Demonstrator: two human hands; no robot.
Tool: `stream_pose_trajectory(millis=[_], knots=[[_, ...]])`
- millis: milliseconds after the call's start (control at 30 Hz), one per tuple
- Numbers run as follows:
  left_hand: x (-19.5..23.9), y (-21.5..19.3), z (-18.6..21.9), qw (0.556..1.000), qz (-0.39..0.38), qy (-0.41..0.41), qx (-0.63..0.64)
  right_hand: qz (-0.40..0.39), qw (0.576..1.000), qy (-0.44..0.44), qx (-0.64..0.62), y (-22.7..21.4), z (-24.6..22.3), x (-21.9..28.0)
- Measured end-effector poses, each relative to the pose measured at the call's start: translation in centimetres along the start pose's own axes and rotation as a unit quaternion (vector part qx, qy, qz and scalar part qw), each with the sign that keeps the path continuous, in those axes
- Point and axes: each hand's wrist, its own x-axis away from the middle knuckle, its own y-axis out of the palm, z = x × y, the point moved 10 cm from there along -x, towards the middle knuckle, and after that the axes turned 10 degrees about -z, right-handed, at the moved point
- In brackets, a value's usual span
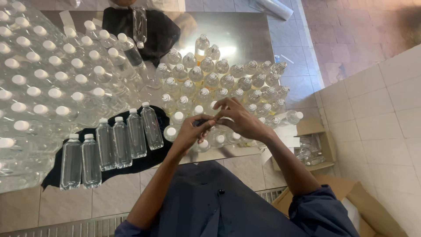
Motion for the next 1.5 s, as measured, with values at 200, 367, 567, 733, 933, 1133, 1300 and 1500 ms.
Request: stream_pose_trajectory(millis=[200,367,567,733,933,1133,1300,1500], knots=[[-5.0,-1.0,3.1,0.981,0.029,0.059,-0.181,-0.014,0.999,-0.014,0.034,-3.3,3.4,-1.4],[-8.6,-1.8,3.8,0.897,0.092,0.069,-0.427,-0.057,0.994,-0.020,0.096,-3.1,9.6,-3.9],[-10.6,-1.3,2.3,0.823,0.116,-0.034,-0.556,-0.111,0.983,-0.023,0.142,0.0,13.8,-5.0],[-11.7,-2.7,1.1,0.820,0.091,-0.100,-0.555,-0.112,0.981,-0.061,0.147,0.6,14.4,-5.1],[-11.4,-2.6,0.6,0.822,0.061,-0.150,-0.546,-0.093,0.983,-0.100,0.126,0.8,12.9,-4.9],[-11.0,-1.9,-1.6,0.805,0.030,-0.192,-0.561,-0.063,0.976,-0.126,0.167,1.5,11.4,-4.7],[-11.3,-2.1,-2.3,0.802,0.051,-0.147,-0.577,-0.074,0.978,-0.113,0.158,1.9,11.4,-4.7],[-5.1,0.1,6.3,0.861,0.085,-0.073,-0.497,-0.071,0.976,-0.092,0.183,3.3,12.6,-4.5]])
